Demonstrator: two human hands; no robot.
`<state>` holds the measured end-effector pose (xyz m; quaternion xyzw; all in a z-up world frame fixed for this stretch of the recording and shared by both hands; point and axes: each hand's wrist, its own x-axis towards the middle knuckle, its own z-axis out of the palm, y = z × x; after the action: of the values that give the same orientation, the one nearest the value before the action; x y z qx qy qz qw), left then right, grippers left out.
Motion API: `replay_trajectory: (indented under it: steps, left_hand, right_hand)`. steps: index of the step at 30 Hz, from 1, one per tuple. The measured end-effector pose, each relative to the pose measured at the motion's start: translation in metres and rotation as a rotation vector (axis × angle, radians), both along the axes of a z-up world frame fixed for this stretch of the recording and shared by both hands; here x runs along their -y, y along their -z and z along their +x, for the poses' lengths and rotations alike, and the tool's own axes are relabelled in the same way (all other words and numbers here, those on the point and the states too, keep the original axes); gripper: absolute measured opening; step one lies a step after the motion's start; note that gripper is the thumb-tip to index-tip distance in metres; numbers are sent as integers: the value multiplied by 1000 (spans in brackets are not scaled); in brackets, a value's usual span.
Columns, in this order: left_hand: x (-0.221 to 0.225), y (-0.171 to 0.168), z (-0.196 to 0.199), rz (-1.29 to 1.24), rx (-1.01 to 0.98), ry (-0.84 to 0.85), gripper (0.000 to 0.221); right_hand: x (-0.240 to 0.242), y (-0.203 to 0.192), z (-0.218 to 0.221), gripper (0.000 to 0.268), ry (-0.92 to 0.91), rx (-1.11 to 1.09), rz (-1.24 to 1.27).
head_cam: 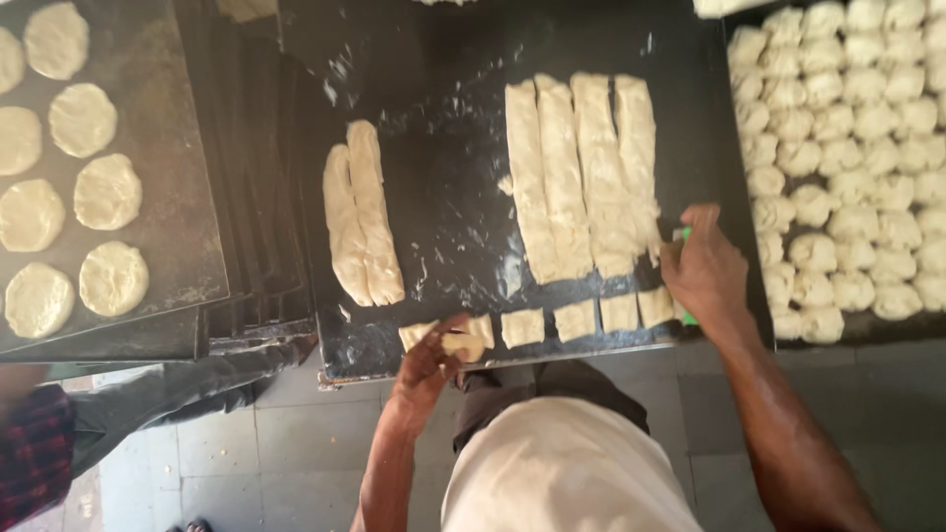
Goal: The person shapes dough by hand, cutting portions from long strips using a green scraper and rolling them into small balls which are then placed onto a tray.
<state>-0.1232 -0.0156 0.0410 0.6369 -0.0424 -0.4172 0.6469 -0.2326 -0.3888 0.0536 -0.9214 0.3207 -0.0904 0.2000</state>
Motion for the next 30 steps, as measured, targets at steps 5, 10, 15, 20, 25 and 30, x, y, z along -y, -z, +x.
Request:
replay_trajectory:
  steps: [5,10,15,20,25,30]
  left_hand:
    - [48,-4,-8,-70,-55,132,38]
    - [51,11,-7,-161,-156,49,53]
    - [40,22,-4,-126,-44,37,62]
    - [69,36,11,-124,125,140,49]
    - [82,8,30,-175,244,511,47]
    - [45,-1,55,-293,279,649,86]
  right_hand:
    - [48,-57,23,58,-247,151,75]
    - [34,-39,-29,53,-396,-167,-18]
    - [-26,16,-126,32,-201,-246,202]
    - [-42,0,-127,31,-38,104,814]
    - [-112,-22,-24,21,-267,-66,525]
    - [-125,-50,38,47,-319,-5,535]
